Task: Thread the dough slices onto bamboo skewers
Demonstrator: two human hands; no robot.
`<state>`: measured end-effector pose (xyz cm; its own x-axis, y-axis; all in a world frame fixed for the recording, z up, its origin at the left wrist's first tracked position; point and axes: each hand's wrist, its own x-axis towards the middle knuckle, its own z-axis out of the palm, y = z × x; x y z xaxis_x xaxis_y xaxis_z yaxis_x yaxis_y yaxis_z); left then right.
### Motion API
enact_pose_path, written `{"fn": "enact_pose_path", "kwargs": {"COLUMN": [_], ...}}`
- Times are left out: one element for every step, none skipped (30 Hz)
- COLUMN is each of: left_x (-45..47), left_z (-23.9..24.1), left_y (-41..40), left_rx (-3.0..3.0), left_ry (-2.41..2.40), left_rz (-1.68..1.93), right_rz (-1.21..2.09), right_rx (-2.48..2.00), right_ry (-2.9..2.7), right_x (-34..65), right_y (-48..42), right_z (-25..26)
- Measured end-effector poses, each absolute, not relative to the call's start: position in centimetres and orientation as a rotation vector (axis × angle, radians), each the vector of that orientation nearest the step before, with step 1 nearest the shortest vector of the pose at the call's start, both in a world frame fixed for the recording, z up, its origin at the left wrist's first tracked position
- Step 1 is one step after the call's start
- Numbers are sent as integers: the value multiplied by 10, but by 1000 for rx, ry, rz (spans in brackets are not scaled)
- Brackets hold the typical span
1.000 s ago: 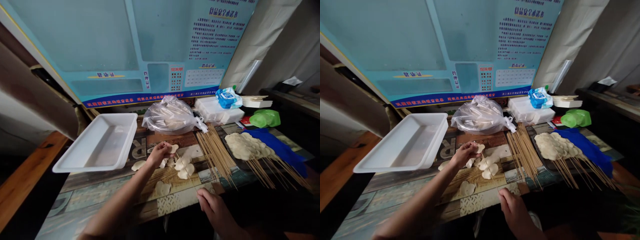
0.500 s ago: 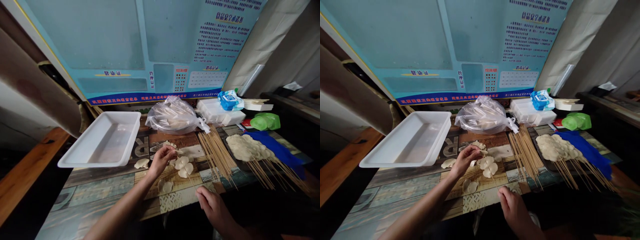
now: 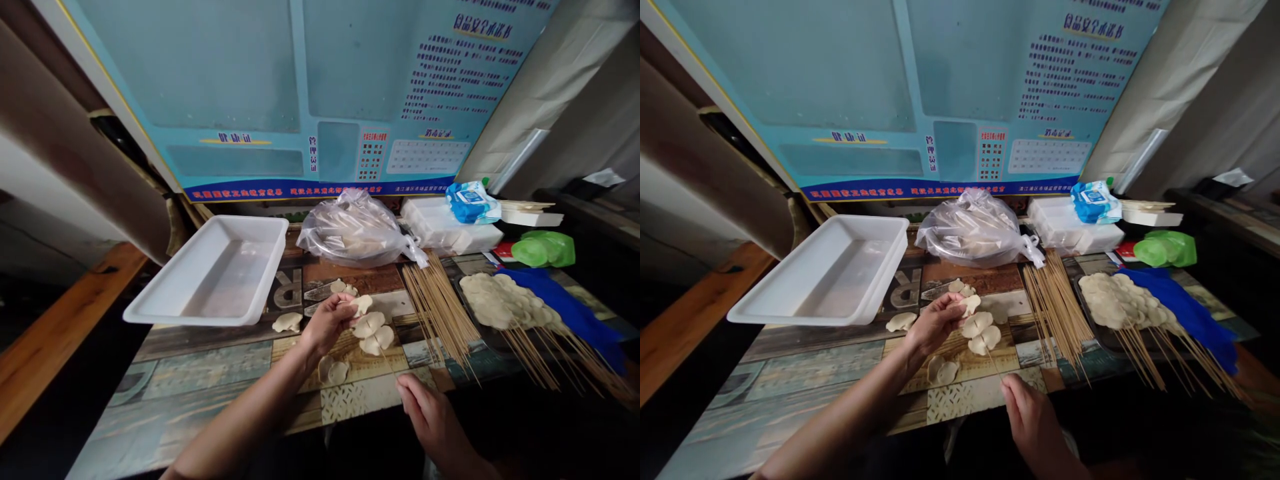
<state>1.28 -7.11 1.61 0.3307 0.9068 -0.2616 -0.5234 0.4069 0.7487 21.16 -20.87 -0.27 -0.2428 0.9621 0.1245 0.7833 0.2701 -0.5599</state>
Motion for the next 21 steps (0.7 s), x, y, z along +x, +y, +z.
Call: {"fn": "enact_pose_path", "kwargs": {"left_x": [14,15,16,16,17,16,16,16,16,16,17,18,19,21,22,23,24,24,23,22,22], "left_z": [15,14,13,12,11,10,9,9,8,8,7,7,7,7,7,7,7,7,8,8,8], "left_y": [-72,-73,-74,-75,-75,-76,-76,-76,-77,-77,-78,-80,-81,-83,-85,-87,-88,-88,-88,-88,-88], "left_rx": [620,636,659,687,721,758,795,826,848,864,880,897,917,934,943,938,915,872,815,752,687], "left_ry": [759,776,792,806,818,831,843,853,861,868,872,876,878,877,871,860,848,843,842,840,832], "left_rz": [1027,1044,1065,1091,1122,1153,1181,1205,1226,1240,1246,1249,1248,1244,1235,1221,1206,1189,1173,1152,1115], "right_rz": [545,552,553,552,552,557,568,585,601,612,614,610,602,596,594,595,596,601,611,629,648], "right_rx": [-1580,-1584,-1584,-1582,-1579,-1579,-1584,-1591,-1599,-1605,-1610,-1612,-1613,-1617,-1623,-1627,-1625,-1622,-1619,-1619,-1621], "right_ry": [-2098,-2094,-2089,-2089,-2090,-2093,-2097,-2102,-2105,-2109,-2112,-2115,-2115,-2113,-2109,-2103,-2096,-2090,-2083,-2076,-2069], "right_x": [211,210,210,209,209,209,208,208,208,207,207,207,206,206,206,206,205,205,205,205,205], "right_y": [-209,-208,-208,-208,-207,-207,-207,-208,-208,-209,-209,-209,-209,-210,-209,-209,-209,-209,-208,-208,-208], "right_z": [-3,-2,-2,-1,0,2,3,5,6,7,8,8,8,8,8,9,9,10,11,12,12]}}
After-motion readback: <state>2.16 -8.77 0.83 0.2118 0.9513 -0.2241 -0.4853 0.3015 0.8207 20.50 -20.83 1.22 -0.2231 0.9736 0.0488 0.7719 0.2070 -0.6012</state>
